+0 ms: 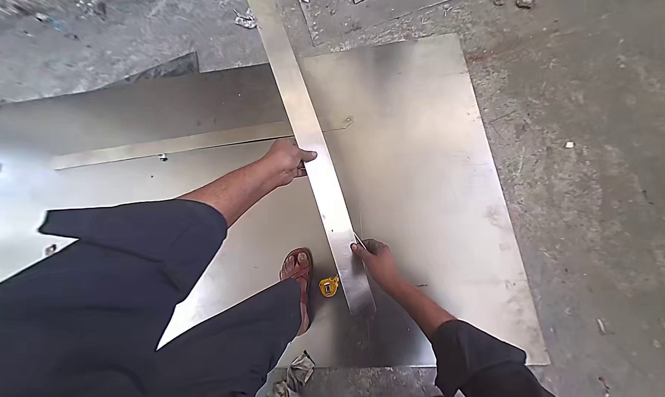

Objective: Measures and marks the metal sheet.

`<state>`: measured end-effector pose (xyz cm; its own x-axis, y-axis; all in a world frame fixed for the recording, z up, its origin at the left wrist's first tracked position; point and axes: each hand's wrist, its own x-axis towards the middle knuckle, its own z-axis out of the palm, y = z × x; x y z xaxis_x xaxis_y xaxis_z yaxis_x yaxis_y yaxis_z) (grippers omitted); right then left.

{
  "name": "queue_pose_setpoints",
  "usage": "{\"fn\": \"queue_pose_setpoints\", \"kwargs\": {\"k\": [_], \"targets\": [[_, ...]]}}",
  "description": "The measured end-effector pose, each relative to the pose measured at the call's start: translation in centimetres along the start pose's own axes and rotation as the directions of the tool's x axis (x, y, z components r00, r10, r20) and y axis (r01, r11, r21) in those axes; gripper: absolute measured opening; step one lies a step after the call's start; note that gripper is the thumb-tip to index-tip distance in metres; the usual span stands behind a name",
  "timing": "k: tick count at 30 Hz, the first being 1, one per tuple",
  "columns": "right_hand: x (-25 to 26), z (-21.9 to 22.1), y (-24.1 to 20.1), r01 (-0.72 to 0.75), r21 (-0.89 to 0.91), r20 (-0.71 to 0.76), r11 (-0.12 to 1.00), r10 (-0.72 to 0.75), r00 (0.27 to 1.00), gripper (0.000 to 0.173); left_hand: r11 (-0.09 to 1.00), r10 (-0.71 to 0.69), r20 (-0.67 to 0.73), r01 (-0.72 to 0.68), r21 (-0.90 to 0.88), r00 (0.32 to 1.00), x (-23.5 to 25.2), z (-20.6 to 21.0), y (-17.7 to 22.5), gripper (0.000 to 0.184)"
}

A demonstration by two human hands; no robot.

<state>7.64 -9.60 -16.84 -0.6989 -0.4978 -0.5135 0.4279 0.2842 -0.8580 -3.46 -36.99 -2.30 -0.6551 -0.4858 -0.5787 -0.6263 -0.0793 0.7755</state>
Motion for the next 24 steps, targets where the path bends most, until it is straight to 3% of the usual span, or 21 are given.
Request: {"fn": "queue_pose_setpoints", "kwargs": {"k": [5,8,11,17,21,24], "targets": [[-1.3,-0.3,1.2,-0.035,-0.262,0.155,0.964,0.078,0.985,0.032,0.981,-0.084,0.002,0.083,-0.177,0.996,-4.7,-7.7,-6.5,0.03],[-1.7,0.3,2.2,-0.021,-0.442,0.166,0.897,0.104,0.981,0.04,0.91,-0.148,-0.121,0.088,-0.405,0.982,-7.2,-10.8,-12.9,0.03],[-1.7,-0.3,3.8,0.043,-0.648,0.263,0.76,0.17,0.95,0.051,0.812,-0.22,-0.222,0.052,-0.582,0.95,-7.3,-13.5,-19.4,0.034],[-0.2,1.2,3.9,0.037,-0.758,0.308,0.651,0.308,0.9,0.051,0.688,-0.4,-0.241,0.116,-0.716,0.884,-7.1,-18.0,-26.6,0.032],[0.8,4.1,3.0,0.04,-0.796,0.3,0.604,0.337,0.892,0.048,0.565,-0.496,-0.271,0.07,-0.822,0.825,-8.0,-18.9,-30.3,0.026],[1.7,7.8,0.6,0.134,-0.799,0.364,0.587,0.293,0.884,0.043,0.512,-0.491,-0.137,0.158,-0.844,0.86,-9.7,-17.2,-31.6,0.031]]}}
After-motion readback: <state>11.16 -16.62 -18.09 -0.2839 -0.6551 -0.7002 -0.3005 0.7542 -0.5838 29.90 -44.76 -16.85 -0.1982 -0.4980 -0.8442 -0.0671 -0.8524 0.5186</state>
